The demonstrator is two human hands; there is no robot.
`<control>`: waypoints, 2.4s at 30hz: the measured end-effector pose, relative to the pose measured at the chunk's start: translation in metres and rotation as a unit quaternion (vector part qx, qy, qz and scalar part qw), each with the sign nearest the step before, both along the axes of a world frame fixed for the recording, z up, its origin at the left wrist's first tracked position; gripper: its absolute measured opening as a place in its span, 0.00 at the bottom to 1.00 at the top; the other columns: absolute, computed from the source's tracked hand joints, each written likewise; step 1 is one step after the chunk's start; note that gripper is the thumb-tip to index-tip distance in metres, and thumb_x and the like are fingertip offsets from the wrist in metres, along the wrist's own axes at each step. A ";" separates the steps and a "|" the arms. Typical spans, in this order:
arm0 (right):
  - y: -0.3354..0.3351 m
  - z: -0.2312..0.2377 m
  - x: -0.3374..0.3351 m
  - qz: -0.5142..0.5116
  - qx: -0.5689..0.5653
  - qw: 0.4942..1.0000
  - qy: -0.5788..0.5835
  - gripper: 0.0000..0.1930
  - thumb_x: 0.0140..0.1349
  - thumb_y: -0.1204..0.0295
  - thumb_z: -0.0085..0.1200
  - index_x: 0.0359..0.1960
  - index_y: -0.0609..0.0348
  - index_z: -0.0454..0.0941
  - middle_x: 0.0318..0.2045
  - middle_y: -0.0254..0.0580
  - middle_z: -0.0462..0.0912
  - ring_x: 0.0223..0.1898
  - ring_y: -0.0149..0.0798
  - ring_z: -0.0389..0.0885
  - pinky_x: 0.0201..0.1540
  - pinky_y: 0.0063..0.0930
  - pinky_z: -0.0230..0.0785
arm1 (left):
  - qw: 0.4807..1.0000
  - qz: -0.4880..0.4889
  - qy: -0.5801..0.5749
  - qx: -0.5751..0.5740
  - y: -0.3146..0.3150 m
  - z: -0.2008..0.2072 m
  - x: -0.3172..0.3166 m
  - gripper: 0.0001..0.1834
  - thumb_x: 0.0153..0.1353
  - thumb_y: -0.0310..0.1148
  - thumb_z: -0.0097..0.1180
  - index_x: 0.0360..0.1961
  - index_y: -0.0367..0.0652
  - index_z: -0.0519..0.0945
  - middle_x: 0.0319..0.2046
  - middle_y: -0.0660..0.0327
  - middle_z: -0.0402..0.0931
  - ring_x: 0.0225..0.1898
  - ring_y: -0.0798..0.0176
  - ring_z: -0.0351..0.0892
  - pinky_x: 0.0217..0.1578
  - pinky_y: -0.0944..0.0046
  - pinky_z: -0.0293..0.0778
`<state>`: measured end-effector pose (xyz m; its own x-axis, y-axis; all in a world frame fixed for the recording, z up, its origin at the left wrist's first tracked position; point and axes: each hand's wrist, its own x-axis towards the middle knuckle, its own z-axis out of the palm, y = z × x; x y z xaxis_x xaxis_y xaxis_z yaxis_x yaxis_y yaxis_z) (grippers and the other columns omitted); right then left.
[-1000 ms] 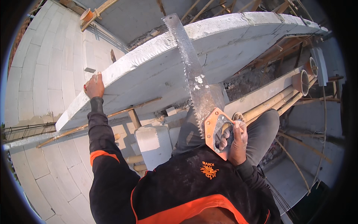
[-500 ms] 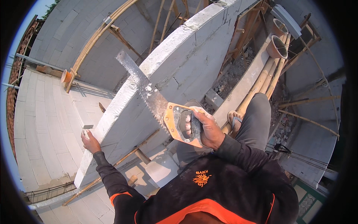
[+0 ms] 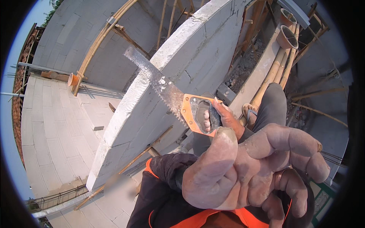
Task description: The person cuts a curved section of aerated concrete using a hand saw while standing on a construction site.
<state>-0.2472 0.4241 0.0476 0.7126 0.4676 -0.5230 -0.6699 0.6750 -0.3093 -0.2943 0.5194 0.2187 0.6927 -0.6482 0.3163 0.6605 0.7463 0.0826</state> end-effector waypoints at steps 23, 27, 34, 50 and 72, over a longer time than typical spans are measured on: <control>-0.097 -0.001 -0.049 0.065 -0.188 0.972 -0.127 0.15 0.76 0.61 0.45 0.53 0.57 0.61 0.29 0.38 0.74 0.22 0.30 0.75 0.27 0.26 0.72 | 0.070 0.351 0.008 0.934 0.411 -0.152 -0.001 0.32 0.75 0.55 0.38 0.57 0.34 0.74 0.50 0.46 0.77 0.55 0.49 0.76 0.59 0.49 0.67; -0.057 -0.014 -0.048 0.044 -0.178 0.975 -0.126 0.14 0.76 0.62 0.46 0.52 0.58 0.60 0.29 0.38 0.73 0.21 0.29 0.73 0.25 0.24 0.70 | -0.080 0.241 0.011 0.967 0.452 -0.198 -0.041 0.32 0.73 0.56 0.39 0.52 0.36 0.79 0.46 0.44 0.81 0.52 0.42 0.77 0.55 0.51 0.67; -0.013 -0.026 -0.034 0.010 -0.161 0.976 -0.147 0.15 0.76 0.62 0.47 0.53 0.56 0.60 0.29 0.37 0.73 0.21 0.28 0.72 0.23 0.25 0.69 | -0.127 0.255 -0.024 0.958 0.478 -0.253 -0.064 0.28 0.72 0.53 0.41 0.51 0.40 0.81 0.48 0.47 0.81 0.53 0.43 0.78 0.56 0.53 0.68; 0.008 -0.031 -0.060 0.148 -0.139 0.963 -0.177 0.17 0.75 0.61 0.48 0.53 0.59 0.61 0.26 0.37 0.72 0.19 0.29 0.72 0.23 0.27 0.69 | -0.144 0.269 -0.007 0.952 0.447 -0.241 -0.051 0.21 0.72 0.47 0.44 0.44 0.42 0.82 0.45 0.53 0.82 0.48 0.49 0.80 0.49 0.52 0.72; -0.021 -0.026 -0.031 0.052 -0.213 0.971 -0.097 0.16 0.76 0.54 0.45 0.47 0.53 0.64 0.25 0.35 0.70 0.18 0.29 0.70 0.19 0.27 0.70 | -0.167 0.236 0.033 0.957 0.437 -0.246 -0.046 0.24 0.70 0.55 0.41 0.49 0.53 0.82 0.50 0.56 0.82 0.57 0.50 0.76 0.65 0.39 0.53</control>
<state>-0.2778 0.4030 0.0219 0.7780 0.3124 -0.5451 -0.6282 0.3903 -0.6730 -0.3399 0.9568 -0.0272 0.6610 0.7060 0.2542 0.7281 -0.6854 0.0107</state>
